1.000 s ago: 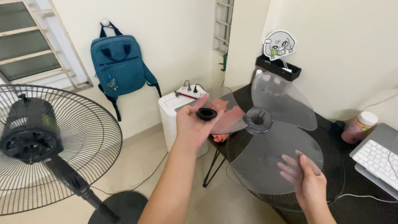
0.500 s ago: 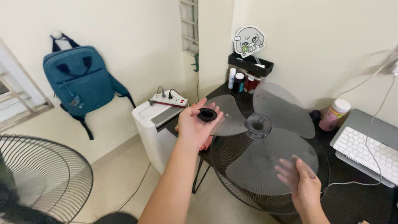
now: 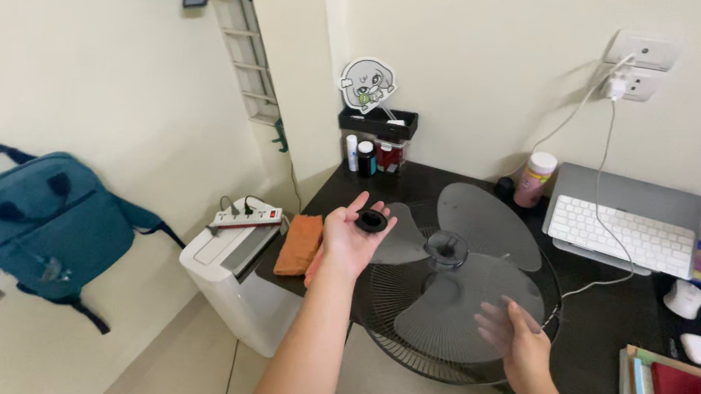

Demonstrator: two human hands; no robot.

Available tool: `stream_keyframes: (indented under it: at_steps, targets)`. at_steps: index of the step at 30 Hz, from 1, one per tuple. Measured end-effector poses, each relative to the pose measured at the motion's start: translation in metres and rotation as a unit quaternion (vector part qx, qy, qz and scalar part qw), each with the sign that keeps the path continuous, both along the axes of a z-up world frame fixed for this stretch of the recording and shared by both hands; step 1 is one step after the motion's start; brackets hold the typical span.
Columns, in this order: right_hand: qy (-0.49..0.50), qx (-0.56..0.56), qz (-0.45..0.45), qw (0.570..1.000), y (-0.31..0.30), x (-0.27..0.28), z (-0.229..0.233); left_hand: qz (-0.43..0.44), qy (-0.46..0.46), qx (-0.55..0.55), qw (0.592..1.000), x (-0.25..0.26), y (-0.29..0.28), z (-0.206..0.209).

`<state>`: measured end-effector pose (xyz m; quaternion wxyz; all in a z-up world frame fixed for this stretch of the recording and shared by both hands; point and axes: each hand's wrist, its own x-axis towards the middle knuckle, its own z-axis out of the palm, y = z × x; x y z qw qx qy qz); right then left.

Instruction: The person removes the front grille and fan blades from a standing fan, then wipes the motor housing and grille with an orange cloth. The blades and grille are set aside on a nearby desk.

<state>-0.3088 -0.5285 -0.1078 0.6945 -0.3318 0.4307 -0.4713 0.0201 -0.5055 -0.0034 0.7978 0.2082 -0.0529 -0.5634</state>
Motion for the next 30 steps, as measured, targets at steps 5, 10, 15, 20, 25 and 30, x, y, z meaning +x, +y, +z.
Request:
stream_keyframes:
  at_steps: [5, 10, 15, 20, 25, 30]
  targets:
    - [-0.009, 0.014, -0.031, 0.999, 0.006, -0.002, -0.014, -0.034, -0.003, -0.003, 0.999, -0.006, -0.016, -0.016]
    - [-0.01, 0.034, -0.055, 0.998, 0.004, -0.004, -0.022, -0.063, -0.02, 0.013, 0.998, -0.015, -0.032, -0.032]
    - [-0.021, 0.035, -0.056, 0.998, -0.004, -0.007, -0.03, -0.078, -0.057, 0.023, 0.995, -0.022, -0.052, -0.051]
    - [0.003, 0.068, -0.045, 0.997, -0.02, -0.01, -0.039, -0.056, -0.13, 0.033, 0.989, -0.032, -0.073, -0.076]
    - [-0.006, 0.091, -0.028, 0.995, -0.043, -0.016, -0.069, 0.005, -0.207, 0.116, 0.971, -0.042, -0.086, -0.11]
    - [-0.023, 0.105, -0.014, 0.994, -0.059, -0.019, -0.104, 0.03, -0.219, 0.152, 0.963, -0.05, -0.093, -0.137]
